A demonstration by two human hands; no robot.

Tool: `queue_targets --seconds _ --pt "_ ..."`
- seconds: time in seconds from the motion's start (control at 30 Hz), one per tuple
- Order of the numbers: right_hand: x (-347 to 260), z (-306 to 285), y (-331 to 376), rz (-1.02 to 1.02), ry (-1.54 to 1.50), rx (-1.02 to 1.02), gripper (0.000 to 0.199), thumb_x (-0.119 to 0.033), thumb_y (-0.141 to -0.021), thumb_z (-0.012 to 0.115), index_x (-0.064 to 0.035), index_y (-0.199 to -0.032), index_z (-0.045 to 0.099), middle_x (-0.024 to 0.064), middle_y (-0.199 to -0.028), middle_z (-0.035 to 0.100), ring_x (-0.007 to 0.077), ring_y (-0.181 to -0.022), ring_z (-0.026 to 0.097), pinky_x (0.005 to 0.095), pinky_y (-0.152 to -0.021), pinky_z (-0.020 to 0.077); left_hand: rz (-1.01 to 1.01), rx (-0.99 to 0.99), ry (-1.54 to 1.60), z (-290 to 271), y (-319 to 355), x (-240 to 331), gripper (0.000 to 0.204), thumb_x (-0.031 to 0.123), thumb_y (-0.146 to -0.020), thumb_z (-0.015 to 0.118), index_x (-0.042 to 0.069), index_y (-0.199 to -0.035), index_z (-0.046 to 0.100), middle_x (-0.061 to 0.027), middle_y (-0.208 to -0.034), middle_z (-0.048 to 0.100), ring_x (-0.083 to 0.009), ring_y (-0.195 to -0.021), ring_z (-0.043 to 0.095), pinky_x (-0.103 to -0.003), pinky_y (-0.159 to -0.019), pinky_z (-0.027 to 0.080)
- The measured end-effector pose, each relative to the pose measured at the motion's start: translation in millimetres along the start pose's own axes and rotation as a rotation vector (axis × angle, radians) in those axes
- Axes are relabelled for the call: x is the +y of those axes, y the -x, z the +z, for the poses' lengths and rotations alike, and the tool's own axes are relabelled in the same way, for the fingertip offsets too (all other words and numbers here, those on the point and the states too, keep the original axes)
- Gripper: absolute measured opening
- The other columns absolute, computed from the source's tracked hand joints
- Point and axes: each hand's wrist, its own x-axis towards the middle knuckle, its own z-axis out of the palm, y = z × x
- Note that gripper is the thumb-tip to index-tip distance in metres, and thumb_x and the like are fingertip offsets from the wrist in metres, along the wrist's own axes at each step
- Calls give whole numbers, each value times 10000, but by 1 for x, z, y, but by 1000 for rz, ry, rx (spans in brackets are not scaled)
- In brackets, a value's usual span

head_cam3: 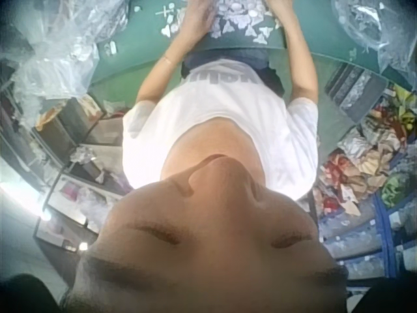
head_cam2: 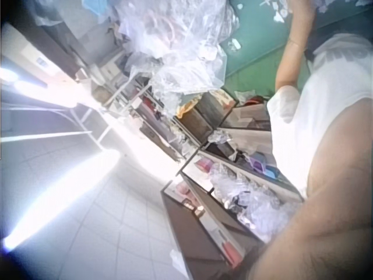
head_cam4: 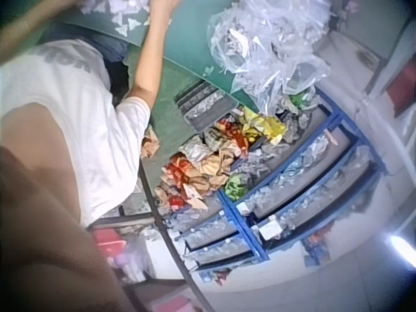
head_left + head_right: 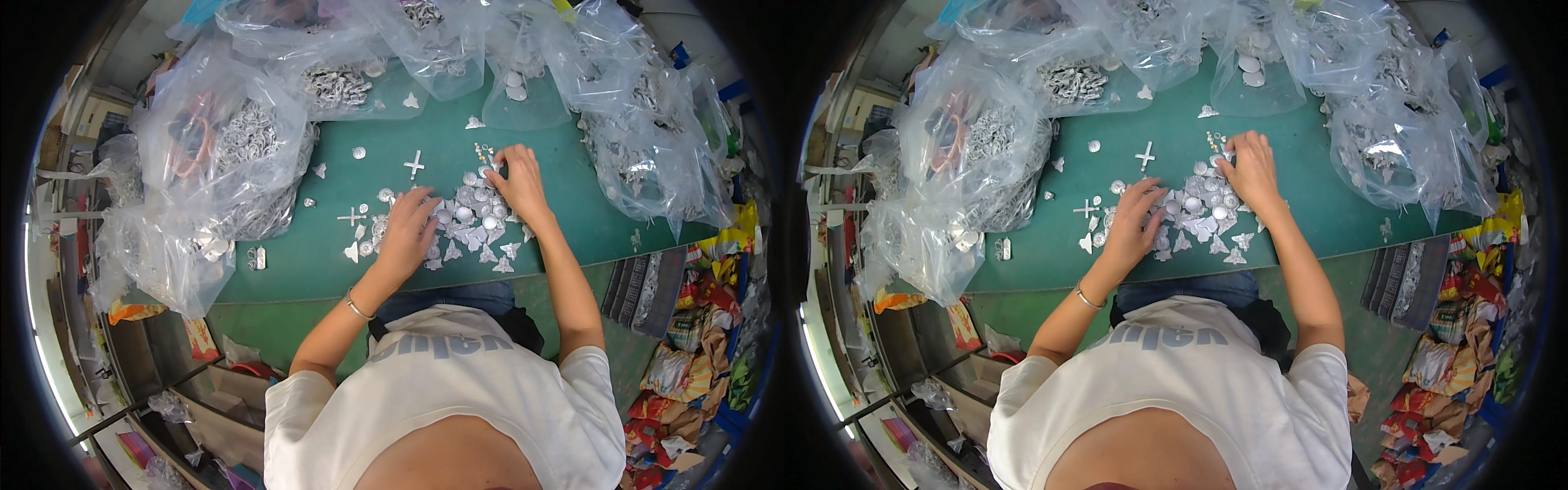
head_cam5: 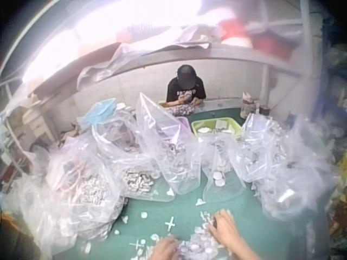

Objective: The person sorts small metal components, including star-shaped and cross-shaped pieces, by hand on a green workbench, occasionally picking them from plastic bags and placing them into piles or other bags.

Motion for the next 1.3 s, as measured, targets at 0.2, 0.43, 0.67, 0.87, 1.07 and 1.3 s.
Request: queue_targets --seconds 0.2,0.43,0.67,0.87,1.07,1.3 --pt "1 -2 -4 109 68 -112 345 -164 -668 762 -34 -927 575 130 -943 573 319 -925 526 410 -799 413 144 -60 -81 26 -28 18 354 108 -706 718 73 -1039 606 -86 -1061 547 -275 -1007 504 -404 -839 358" --pt "-16 -13 0 171 253 -147 324 -181 -676 755 -31 -913 592 149 -962 599 307 -959 554 408 -783 436 57 0 -160 48 -28 26 268 147 -675 751 65 -889 612 -61 -964 532 -247 -925 491 -392 -794 321" --pt "-7 -12 9 24 405 -27 151 -131 -772 619 -8 -858 609 145 -885 610 308 -832 605 402 -698 476 -346 -11 343 30 -23 37 144 42 -785 680 19 -898 594 -71 -768 613 -174 -721 614 -283 -650 447" --pt "17 -32 13 407 -826 -33 165 -152 -887 522 -7 -830 577 104 -767 618 207 -676 623 306 -555 497 -572 79 843 25 -16 31 93 -7 -842 617 -49 -916 578 -83 -832 641 -119 -751 638 -212 -625 484" --pt "-47 -33 43 694 -1668 -369 177 -219 -945 493 -48 -953 537 60 -851 557 132 -673 547 223 -520 435 -334 119 768 41 -31 46 175 -38 -829 600 -39 -1003 582 -81 -871 640 -111 -718 616 -215 -615 473" --pt "-4 -28 46 589 -1993 -424 182 -196 -947 487 -25 -957 548 13 -749 470 101 -600 436 205 -466 313 -175 228 380 28 -42 49 275 14 -780 645 11 -1050 594 -96 -1027 569 -190 -866 575 -286 -673 457"
